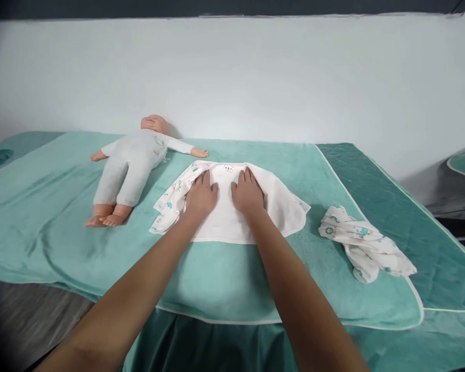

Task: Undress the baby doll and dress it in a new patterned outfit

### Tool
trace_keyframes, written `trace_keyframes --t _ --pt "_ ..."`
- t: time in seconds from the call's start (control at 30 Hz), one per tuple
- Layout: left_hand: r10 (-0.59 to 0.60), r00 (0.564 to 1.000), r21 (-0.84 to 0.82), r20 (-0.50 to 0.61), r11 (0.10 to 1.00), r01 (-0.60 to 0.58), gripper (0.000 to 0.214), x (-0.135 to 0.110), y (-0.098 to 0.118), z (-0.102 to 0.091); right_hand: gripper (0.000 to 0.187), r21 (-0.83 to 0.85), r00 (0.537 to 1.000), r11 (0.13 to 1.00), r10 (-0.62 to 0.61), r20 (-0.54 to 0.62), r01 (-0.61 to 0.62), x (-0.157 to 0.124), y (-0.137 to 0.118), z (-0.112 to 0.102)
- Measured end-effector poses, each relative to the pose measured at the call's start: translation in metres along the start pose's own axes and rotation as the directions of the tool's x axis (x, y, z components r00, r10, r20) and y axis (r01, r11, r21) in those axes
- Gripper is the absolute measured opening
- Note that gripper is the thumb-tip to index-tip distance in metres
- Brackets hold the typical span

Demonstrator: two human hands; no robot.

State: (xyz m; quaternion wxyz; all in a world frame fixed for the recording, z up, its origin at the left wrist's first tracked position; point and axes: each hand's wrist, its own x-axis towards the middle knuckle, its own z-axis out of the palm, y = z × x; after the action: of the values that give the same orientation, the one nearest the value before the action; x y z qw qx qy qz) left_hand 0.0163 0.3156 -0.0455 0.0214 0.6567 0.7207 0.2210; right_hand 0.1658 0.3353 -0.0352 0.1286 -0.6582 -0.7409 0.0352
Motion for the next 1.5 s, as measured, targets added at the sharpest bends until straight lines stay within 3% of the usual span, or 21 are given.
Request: trace_keyframes --t 0.13,0.23,0.33,0.4,0.47,0.83,1.17,1.5 --pt "0.001 0.999 0.022 0.040 1.000 -0.001 0.059 0.003 0.001 0.000 0.062 -0.002 1.000 1.000 -0.011 0.027 0.011 0.001 0.001 0.003" --pt "-0.002 0.997 0.039 0.077 0.999 -0.001 0.058 0.005 0.002 0.001 0.057 -0.044 0.999 0.998 -0.048 -0.014 0.047 -0.002 0.001 0.003" --pt "-0.007 0.996 0.047 0.090 0.999 0.003 0.058 0.005 0.003 0.000 0.050 -0.099 0.971 0.972 -0.223 -0.092 0.214 -0.008 -0.001 0.003" --pt "-0.016 0.995 0.048 0.094 0.999 0.011 0.057 0.004 0.004 -0.002 0.050 -0.077 0.930 0.934 -0.355 -0.091 0.349 -0.010 -0.002 0.004" --pt "-0.027 0.996 0.049 0.088 0.999 0.023 0.055 0.002 0.006 -0.005 0.054 -0.021 0.913 0.914 -0.405 -0.058 0.404 -0.010 -0.002 0.006" --pt "-0.007 0.999 0.071 0.037 0.997 0.004 0.052 0.002 0.004 -0.004 0.066 -0.043 0.959 0.959 -0.279 0.043 0.280 -0.015 -0.010 0.008" --pt "0.004 1.000 0.055 0.030 0.998 -0.006 0.052 0.001 0.004 -0.004 0.068 -0.040 0.982 0.982 -0.181 0.048 0.183 -0.019 -0.016 0.007" --pt "-0.019 0.998 0.039 0.065 0.999 0.017 0.054 0.000 0.003 -0.005 0.070 -0.048 1.000 0.999 0.009 0.000 -0.009 -0.019 -0.020 0.010"
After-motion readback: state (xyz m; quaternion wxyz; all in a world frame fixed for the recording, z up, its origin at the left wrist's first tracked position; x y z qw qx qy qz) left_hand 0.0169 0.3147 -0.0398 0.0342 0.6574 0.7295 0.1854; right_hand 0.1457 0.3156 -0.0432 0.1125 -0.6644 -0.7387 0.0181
